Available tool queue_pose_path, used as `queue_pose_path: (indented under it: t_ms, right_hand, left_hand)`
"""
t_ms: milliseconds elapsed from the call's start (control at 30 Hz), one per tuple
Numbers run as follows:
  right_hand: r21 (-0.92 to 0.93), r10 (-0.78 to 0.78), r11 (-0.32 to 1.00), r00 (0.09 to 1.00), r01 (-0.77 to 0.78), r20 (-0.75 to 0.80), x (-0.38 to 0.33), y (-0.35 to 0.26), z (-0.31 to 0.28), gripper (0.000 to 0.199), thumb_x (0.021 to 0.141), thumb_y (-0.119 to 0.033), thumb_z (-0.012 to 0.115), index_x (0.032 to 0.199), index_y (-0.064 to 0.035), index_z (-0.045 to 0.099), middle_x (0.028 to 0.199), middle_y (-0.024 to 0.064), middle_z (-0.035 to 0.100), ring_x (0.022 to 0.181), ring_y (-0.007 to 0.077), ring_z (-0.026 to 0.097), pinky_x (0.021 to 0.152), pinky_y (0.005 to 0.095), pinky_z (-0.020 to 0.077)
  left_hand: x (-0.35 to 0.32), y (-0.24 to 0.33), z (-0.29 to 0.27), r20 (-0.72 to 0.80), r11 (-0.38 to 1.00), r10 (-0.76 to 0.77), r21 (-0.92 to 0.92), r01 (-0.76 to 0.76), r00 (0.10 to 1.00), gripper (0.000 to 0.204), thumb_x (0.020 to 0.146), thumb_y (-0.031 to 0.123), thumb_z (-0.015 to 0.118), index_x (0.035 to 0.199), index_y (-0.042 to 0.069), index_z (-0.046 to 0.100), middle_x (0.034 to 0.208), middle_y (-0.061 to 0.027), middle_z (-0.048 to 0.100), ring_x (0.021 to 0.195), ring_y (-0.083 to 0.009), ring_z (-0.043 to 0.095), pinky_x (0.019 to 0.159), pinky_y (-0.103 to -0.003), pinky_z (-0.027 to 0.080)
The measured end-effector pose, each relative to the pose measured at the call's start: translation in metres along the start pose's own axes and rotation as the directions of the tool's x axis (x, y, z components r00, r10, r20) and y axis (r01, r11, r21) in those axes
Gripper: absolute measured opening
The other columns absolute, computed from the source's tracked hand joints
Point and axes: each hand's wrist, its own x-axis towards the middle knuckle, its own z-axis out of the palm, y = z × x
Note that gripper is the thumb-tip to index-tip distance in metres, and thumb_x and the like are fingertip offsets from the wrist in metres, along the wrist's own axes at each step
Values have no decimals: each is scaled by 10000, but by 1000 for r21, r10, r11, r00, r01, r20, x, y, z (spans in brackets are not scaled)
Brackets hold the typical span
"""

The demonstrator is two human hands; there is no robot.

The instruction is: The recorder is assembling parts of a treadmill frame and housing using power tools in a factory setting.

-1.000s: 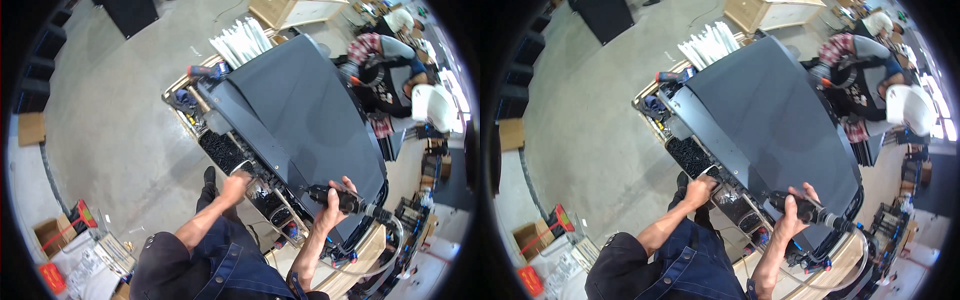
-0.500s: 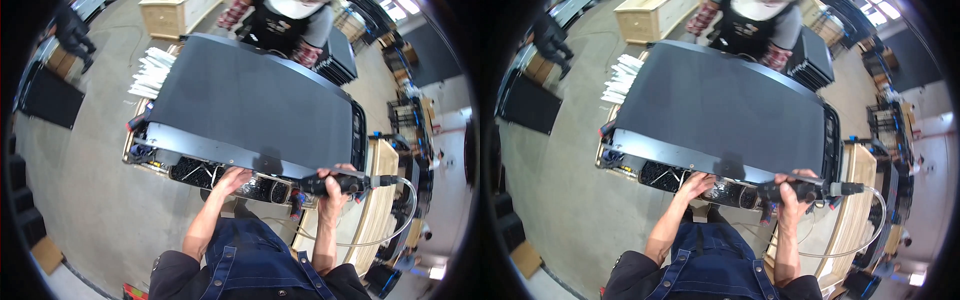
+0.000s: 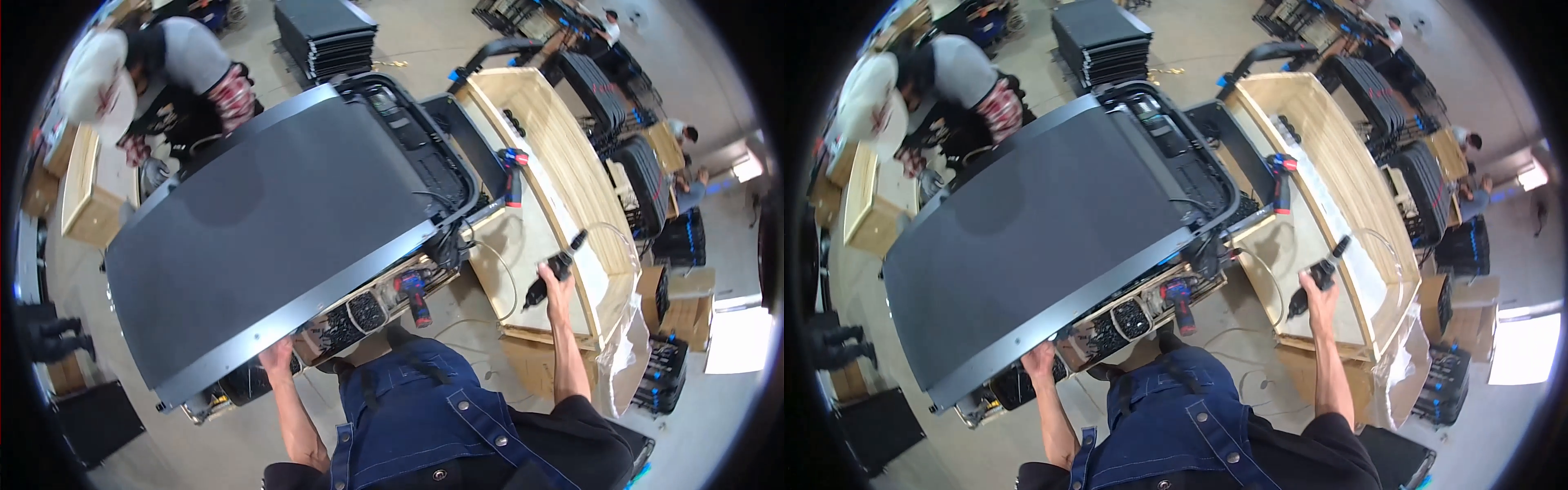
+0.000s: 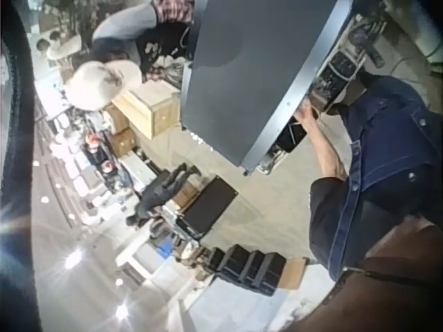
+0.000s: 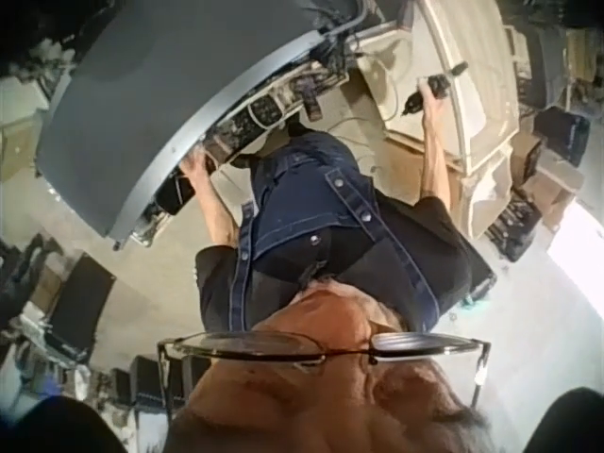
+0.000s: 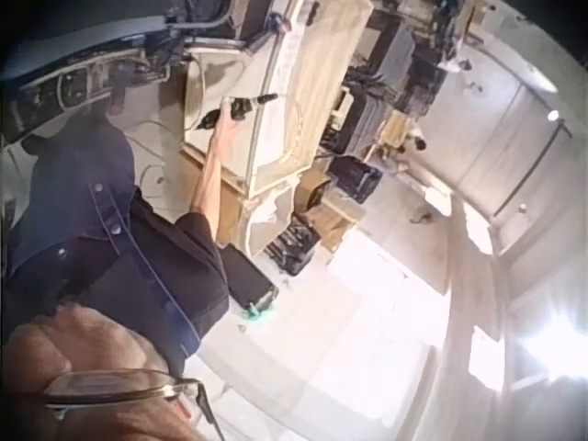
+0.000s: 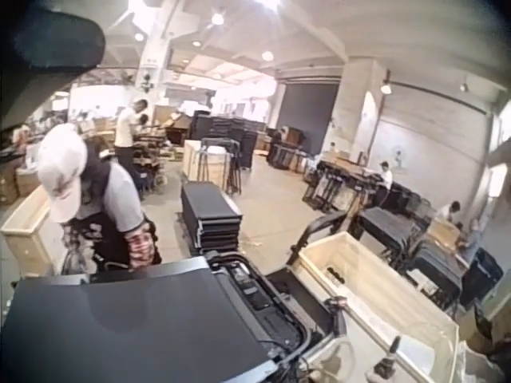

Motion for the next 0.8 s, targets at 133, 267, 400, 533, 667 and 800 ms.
queue_pose_path:
  t_ms: [133,267,400,533,667,800]
  right_hand:
    - [-83,-1,997,992,11,123,113,97,4,310,753,-111,839,958,-41,618,778,-4,612,664,96,575,603,266,486]
    - [-233,-22,969,964,86,265,189,196,55,374,680,-96,866,953,-12,625,812,38,659,739,164,623,691,328,525]
    - [-207,153,971,973,-117,171,231,295,98,428,644,-56,868,1004,16,648,858,62,696,767,178,646,733,347,532]
    - [-121,198,976,971,-182,137,241,322,129,485,696,-30,826,1134,-28,618,1012,64,686,901,196,647,843,352,522]
    - [-254,300,936,929,-243,218,244,351,94,529,798,-206,800,1252,-20,600,1126,124,690,1004,218,653,890,341,508]
    - [-52,341,934,839,-354,423,168,195,80,626,910,-347,716,1351,61,539,1259,185,643,1107,222,631,911,336,510]
  left_hand:
    - [-17,-45,21,-110,985,-145,78,154,983,270,949,210,656,1174,65,622,987,-47,660,869,-165,630,696,-278,531]
    - [-61,-95,-4,-697,785,-123,367,499,707,186,996,324,625,931,155,669,839,27,664,739,-123,610,654,-274,510]
    - [-117,-118,-17,-802,793,-136,264,549,582,189,1014,298,594,924,144,657,838,6,661,734,-139,606,640,-294,518]
    - [-157,-117,7,-862,654,2,385,652,507,173,999,290,602,942,128,624,791,-9,614,709,-158,610,615,-290,517]
    - [-119,-125,20,-848,348,167,527,775,502,185,976,276,622,984,92,634,817,-31,634,711,-159,629,621,-295,534]
    - [-132,-126,5,-784,244,315,612,753,535,283,929,258,649,1089,25,659,849,-52,661,693,-145,647,582,-281,541]
